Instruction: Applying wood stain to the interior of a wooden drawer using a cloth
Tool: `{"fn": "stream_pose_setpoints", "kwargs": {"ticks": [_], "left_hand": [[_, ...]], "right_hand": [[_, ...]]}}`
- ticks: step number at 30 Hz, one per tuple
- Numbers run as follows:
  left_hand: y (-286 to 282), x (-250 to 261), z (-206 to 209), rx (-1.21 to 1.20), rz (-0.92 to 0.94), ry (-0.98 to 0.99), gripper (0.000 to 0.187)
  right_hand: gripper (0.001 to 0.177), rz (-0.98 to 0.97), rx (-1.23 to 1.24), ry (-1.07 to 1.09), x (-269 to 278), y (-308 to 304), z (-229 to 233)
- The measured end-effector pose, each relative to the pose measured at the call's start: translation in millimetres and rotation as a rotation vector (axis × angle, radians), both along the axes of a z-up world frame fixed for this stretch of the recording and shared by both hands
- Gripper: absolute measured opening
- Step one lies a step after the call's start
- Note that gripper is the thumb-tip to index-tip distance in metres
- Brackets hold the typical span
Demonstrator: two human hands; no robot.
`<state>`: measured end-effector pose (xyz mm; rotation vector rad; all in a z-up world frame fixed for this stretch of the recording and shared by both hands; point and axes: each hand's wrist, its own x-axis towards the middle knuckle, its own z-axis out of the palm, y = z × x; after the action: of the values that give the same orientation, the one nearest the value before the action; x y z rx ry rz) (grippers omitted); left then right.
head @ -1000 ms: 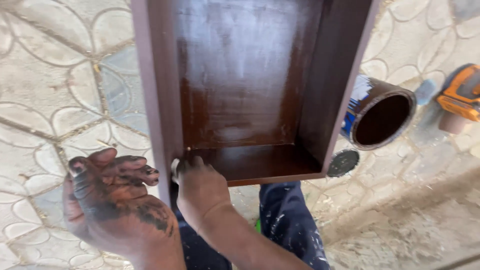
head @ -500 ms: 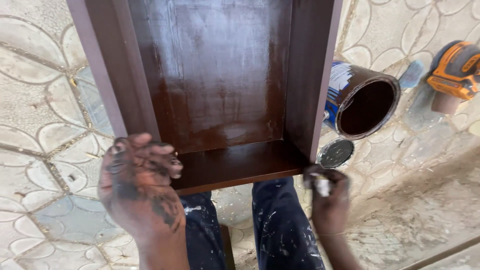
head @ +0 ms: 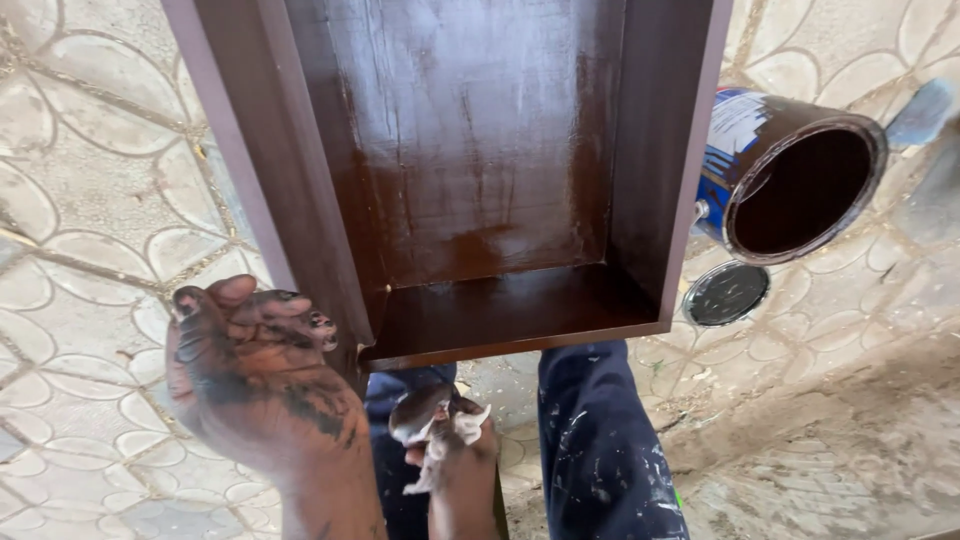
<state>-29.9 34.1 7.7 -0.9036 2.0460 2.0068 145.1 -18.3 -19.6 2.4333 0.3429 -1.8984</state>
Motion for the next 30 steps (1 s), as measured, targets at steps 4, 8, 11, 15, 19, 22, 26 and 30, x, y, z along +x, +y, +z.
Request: {"fn": "stream_pose_setpoints", "kwargs": {"ticks": [4, 8, 11, 15, 19, 22, 26, 30], "left_hand": [[0.9, 1.4, -4.8, -0.008, -0.001, 0.005, 0.024], [-3.5, 9.7, -15.5, 0.083, -0.003, 0.048, 0.016], [14.3, 13.3, -14.5, 0.049, 0.010, -0.131, 0.023], [28.2, 23.1, -13.3, 0.139, -0.163, -0.198, 0.027], [36.6, 25.6, -19.9, 0.095, -0.241, -0.296, 0.026], [44.5, 32.5, -29.0, 0.091, -0.308, -0.341, 0.021], [77.6, 42.6, -24.5, 0.140, -0.453, -0.689, 0.024], [100.4, 107.5, -33.0, 0.412, -0.654, -0.843, 0.043]], "right_hand": [[0.033, -0.464, -0.223, 0.227, 2.2, -27.3, -38.7], [0.016, -0.677, -0.209, 0.507, 46.0, -60.0, -84.2], [0.046, -0.918, -0.222, 0.367, 107.3, -4.5, -93.7], [0.051, -0.786, -0.053, 0.077, 196.1, 115.1, -102.5], [0.043, -0.508, 0.219, 0.228, 235.1, 199.9, -79.3], [0.034, -0.179, 0.431, 0.087, 203.3, 235.8, -39.0], [0.034, 0.438, 0.493, -0.060, 145.5, 247.1, 7.0], [0.036, 0.635, 0.431, -0.293, 145.3, 274.4, 10.5]]}}
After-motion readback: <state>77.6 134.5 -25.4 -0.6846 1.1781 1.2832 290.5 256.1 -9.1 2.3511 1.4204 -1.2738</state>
